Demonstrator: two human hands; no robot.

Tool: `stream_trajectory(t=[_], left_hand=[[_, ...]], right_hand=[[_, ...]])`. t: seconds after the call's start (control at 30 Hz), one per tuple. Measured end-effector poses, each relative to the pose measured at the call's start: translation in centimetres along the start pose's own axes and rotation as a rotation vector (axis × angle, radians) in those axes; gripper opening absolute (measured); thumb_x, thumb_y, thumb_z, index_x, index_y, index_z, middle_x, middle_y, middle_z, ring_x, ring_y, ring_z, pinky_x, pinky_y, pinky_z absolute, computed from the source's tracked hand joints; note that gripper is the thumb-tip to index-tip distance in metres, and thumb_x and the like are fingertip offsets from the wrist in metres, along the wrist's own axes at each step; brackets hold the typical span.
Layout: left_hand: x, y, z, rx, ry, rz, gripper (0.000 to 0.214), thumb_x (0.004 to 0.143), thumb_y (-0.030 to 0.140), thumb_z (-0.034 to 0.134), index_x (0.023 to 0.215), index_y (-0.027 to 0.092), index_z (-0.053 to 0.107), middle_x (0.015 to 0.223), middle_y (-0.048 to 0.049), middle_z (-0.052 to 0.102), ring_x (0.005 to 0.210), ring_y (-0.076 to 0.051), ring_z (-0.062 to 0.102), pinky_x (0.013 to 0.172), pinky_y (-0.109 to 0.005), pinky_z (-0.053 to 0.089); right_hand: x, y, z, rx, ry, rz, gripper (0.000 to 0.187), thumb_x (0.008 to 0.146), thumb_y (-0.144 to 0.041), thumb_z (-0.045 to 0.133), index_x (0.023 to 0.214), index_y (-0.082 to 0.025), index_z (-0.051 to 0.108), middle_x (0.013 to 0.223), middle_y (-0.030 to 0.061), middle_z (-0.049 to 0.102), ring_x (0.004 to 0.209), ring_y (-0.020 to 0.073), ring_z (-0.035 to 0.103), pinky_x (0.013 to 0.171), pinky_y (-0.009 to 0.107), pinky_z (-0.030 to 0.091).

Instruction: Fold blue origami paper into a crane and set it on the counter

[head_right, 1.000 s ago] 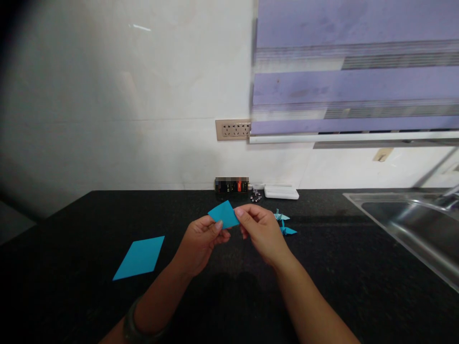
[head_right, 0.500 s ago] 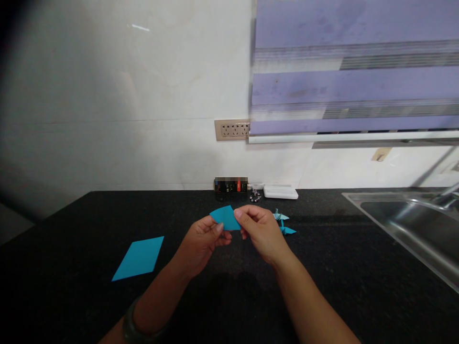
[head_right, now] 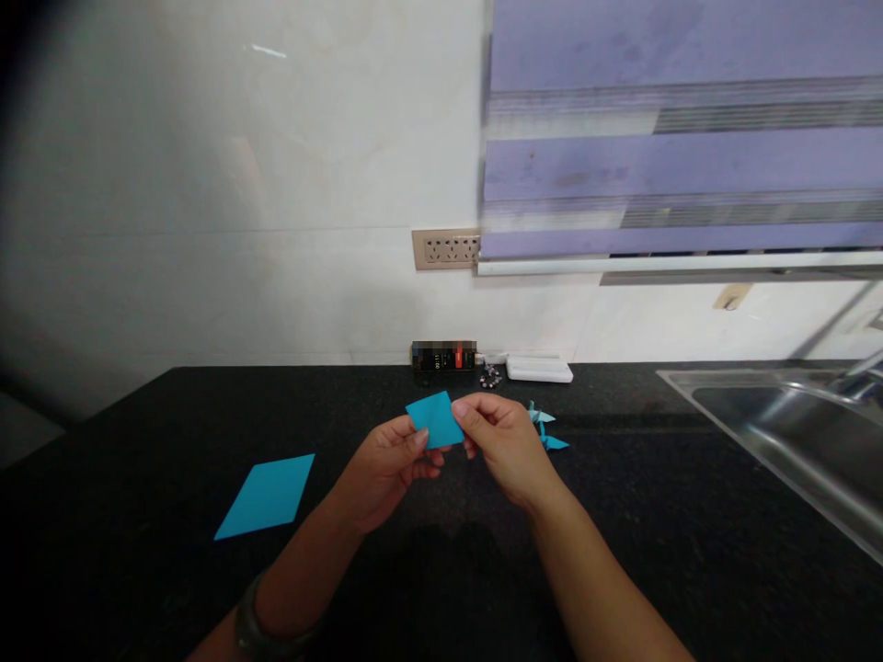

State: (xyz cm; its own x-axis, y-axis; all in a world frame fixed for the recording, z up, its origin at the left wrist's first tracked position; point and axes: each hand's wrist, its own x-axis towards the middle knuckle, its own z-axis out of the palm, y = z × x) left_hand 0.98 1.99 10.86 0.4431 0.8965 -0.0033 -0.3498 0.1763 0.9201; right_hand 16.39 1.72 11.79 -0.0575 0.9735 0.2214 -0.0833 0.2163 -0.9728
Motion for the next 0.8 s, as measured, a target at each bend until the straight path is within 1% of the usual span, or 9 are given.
stream_trajectory(t=[0.1, 0.17, 0.27, 0.33, 0.4, 0.57, 0.67, 0.7, 0.8], left_hand=[[0.0, 0.1, 0.0, 0.015, 0.046, 0.012, 0.023, 0.072, 0.032, 0.061, 0.082, 0.012, 0.064, 0.073, -0.0039, 0.060, 0.062, -0.009, 0.053, 0.056, -0.021, 0.043], [0.1, 0.0, -0.1, 0.032, 0.120, 0.048, 0.023, 0.071, 0.033, 0.062, 0.079, 0.012, 0.065, 0.070, -0.0029, 0.060, 0.060, -0.009, 0.053, 0.056, -0.022, 0.043], [0.2, -0.1, -0.2, 0.033, 0.265, 0.125, 0.021, 0.069, 0.033, 0.063, 0.069, 0.012, 0.064, 0.063, -0.0007, 0.058, 0.057, -0.008, 0.051, 0.056, -0.021, 0.042], [0.3, -0.2, -0.1, 0.008, 0.313, 0.153, 0.022, 0.069, 0.034, 0.064, 0.063, 0.012, 0.062, 0.059, 0.0004, 0.055, 0.056, -0.008, 0.049, 0.053, -0.020, 0.041], [0.3, -0.3, 0.0, -0.021, 0.307, 0.146, 0.022, 0.068, 0.033, 0.064, 0.061, 0.012, 0.061, 0.058, 0.0008, 0.054, 0.055, -0.007, 0.048, 0.052, -0.020, 0.040], [0.1, -0.4, 0.3, 0.002, 0.226, 0.085, 0.023, 0.069, 0.033, 0.063, 0.063, 0.011, 0.061, 0.058, 0.0003, 0.052, 0.054, -0.007, 0.046, 0.052, -0.020, 0.039], [0.0, 0.1, 0.0, 0.065, 0.211, 0.117, 0.023, 0.071, 0.035, 0.061, 0.075, 0.012, 0.064, 0.065, -0.0011, 0.057, 0.057, -0.008, 0.048, 0.051, -0.020, 0.038], [0.0, 0.3, -0.2, 0.084, 0.211, 0.130, 0.024, 0.071, 0.036, 0.061, 0.076, 0.012, 0.064, 0.066, -0.0014, 0.057, 0.058, -0.008, 0.048, 0.052, -0.021, 0.038], [-0.1, 0.7, -0.6, 0.135, 0.188, 0.143, 0.024, 0.071, 0.035, 0.061, 0.069, 0.011, 0.064, 0.061, -0.0010, 0.056, 0.056, -0.009, 0.048, 0.055, -0.022, 0.038]], right_hand=[[0.0, -0.1, 0.0, -0.032, 0.029, -0.020, 0.023, 0.077, -0.038, 0.056, 0.074, -0.016, 0.060, 0.055, -0.0026, 0.051, 0.046, 0.0077, 0.041, 0.045, 0.021, 0.033], [0.1, -0.3, 0.1, -0.063, 0.058, -0.036, 0.024, 0.076, -0.039, 0.056, 0.078, -0.016, 0.060, 0.057, -0.0019, 0.052, 0.047, 0.0078, 0.041, 0.044, 0.021, 0.034], [0.0, -0.6, 0.5, -0.090, 0.097, -0.044, 0.025, 0.069, -0.037, 0.063, 0.081, -0.017, 0.058, 0.061, -0.0011, 0.054, 0.049, 0.0080, 0.044, 0.044, 0.021, 0.035], [0.0, -0.6, 0.8, -0.095, 0.102, -0.038, 0.028, 0.063, -0.034, 0.069, 0.081, -0.018, 0.055, 0.063, -0.0015, 0.055, 0.051, 0.0085, 0.047, 0.046, 0.021, 0.036], [-0.1, -0.5, 1.2, -0.105, 0.097, -0.022, 0.029, 0.061, -0.033, 0.070, 0.079, -0.018, 0.053, 0.061, -0.0026, 0.054, 0.052, 0.0086, 0.047, 0.046, 0.021, 0.037], [-0.2, -0.2, 1.3, -0.148, 0.070, -0.027, 0.018, 0.071, -0.031, 0.062, 0.079, -0.016, 0.055, 0.055, -0.0047, 0.048, 0.047, 0.0071, 0.042, 0.043, 0.020, 0.034], [-0.4, -0.5, 1.0, -0.177, 0.018, -0.028, 0.019, 0.073, -0.031, 0.059, 0.085, -0.016, 0.059, 0.055, -0.0040, 0.050, 0.047, 0.0080, 0.043, 0.044, 0.022, 0.035], [-0.4, -0.7, 0.9, -0.187, 0.002, -0.028, 0.019, 0.073, -0.031, 0.059, 0.086, -0.016, 0.061, 0.055, -0.0039, 0.050, 0.048, 0.0084, 0.043, 0.045, 0.022, 0.035], [-0.6, -0.9, 1.2, -0.194, 0.001, -0.050, 0.021, 0.071, -0.030, 0.060, 0.088, -0.017, 0.063, 0.055, -0.0037, 0.050, 0.049, 0.0089, 0.044, 0.047, 0.023, 0.036]])
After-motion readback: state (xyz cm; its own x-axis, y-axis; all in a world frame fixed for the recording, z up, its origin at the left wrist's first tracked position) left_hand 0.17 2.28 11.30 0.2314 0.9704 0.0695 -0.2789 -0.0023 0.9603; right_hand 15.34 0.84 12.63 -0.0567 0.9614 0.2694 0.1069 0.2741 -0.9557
